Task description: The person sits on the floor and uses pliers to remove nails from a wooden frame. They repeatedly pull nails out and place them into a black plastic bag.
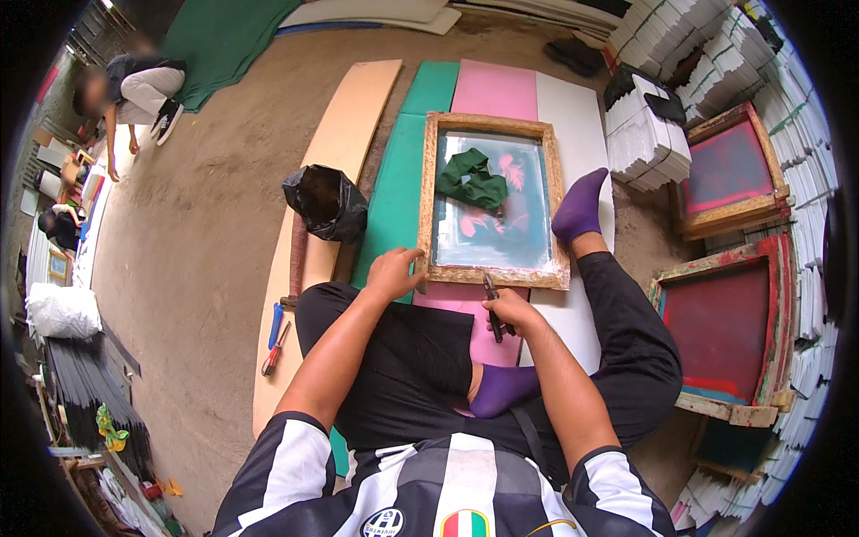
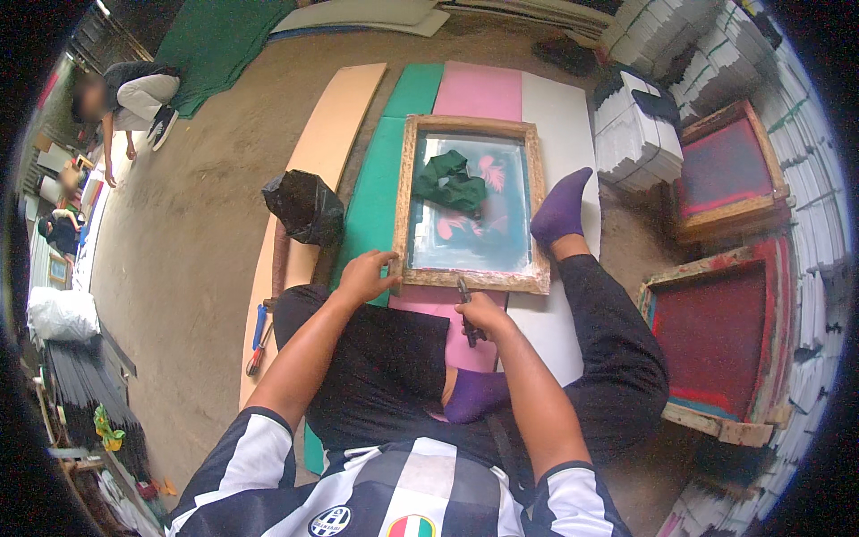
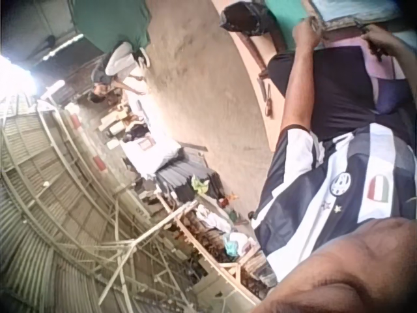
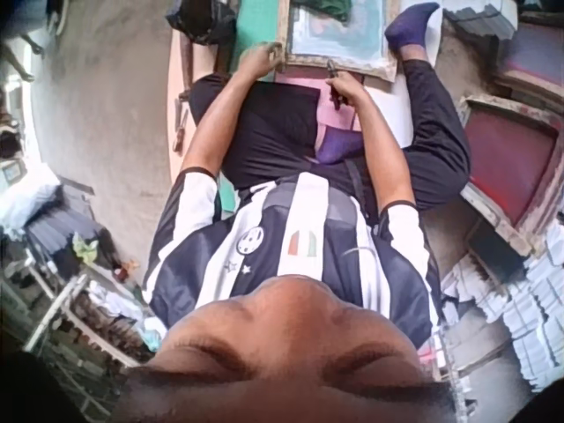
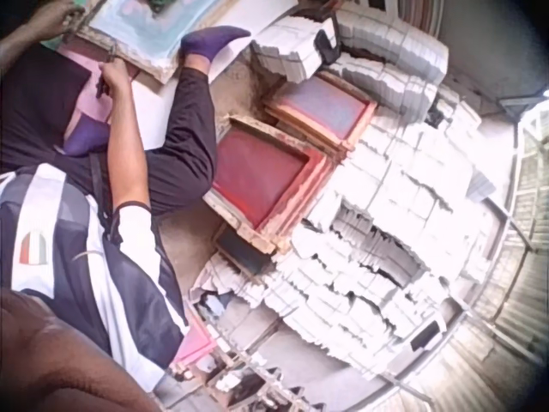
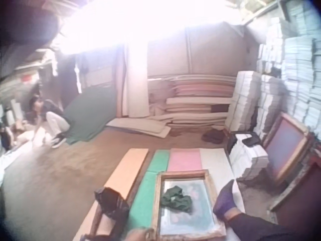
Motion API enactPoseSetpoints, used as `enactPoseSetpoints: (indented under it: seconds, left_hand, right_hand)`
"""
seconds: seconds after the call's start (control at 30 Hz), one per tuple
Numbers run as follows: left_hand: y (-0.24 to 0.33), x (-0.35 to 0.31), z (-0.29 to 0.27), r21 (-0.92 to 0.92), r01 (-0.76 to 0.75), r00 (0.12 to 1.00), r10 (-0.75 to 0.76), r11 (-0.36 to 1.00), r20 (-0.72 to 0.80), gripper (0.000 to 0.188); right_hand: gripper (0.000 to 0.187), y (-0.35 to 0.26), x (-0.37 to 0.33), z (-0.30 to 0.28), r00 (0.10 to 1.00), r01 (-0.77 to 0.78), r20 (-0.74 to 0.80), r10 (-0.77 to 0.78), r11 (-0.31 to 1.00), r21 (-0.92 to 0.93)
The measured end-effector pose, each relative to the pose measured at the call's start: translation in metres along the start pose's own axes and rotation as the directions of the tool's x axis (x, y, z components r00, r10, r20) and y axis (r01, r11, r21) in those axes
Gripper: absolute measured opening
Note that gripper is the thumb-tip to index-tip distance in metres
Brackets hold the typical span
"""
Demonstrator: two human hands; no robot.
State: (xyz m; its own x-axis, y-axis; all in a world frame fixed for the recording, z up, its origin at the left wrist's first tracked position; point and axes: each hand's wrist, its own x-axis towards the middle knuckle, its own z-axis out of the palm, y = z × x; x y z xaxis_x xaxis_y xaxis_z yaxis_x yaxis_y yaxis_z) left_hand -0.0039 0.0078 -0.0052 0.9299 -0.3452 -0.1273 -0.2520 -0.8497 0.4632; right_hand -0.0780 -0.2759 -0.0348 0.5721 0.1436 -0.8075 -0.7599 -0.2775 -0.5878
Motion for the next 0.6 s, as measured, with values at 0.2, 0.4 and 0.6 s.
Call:
enactPoseSetpoints:
  seconds: [0.2,0.4,0.6]
  left_hand:
    - [0.002,0.002,0.001,-0.042,0.066,0.993,-0.062,0.997,0.098,0.053]
    - [-0.001,0.004,0.003,-0.052,0.056,0.992,-0.050,0.997,0.115,0.055]
    - [-0.001,0.006,0.002,-0.047,0.052,0.992,-0.046,0.998,0.119,0.054]
  right_hand:
    - [0.021,-0.004,0.004,-0.004,0.997,0.058,-0.053,-0.064,0.994,-0.093]
    - [0.026,-0.021,0.010,-0.013,1.000,-0.012,-0.013,0.009,0.982,-0.190]
    - [0.028,-0.053,0.004,-0.021,0.977,-0.209,-0.014,0.214,0.938,-0.277]
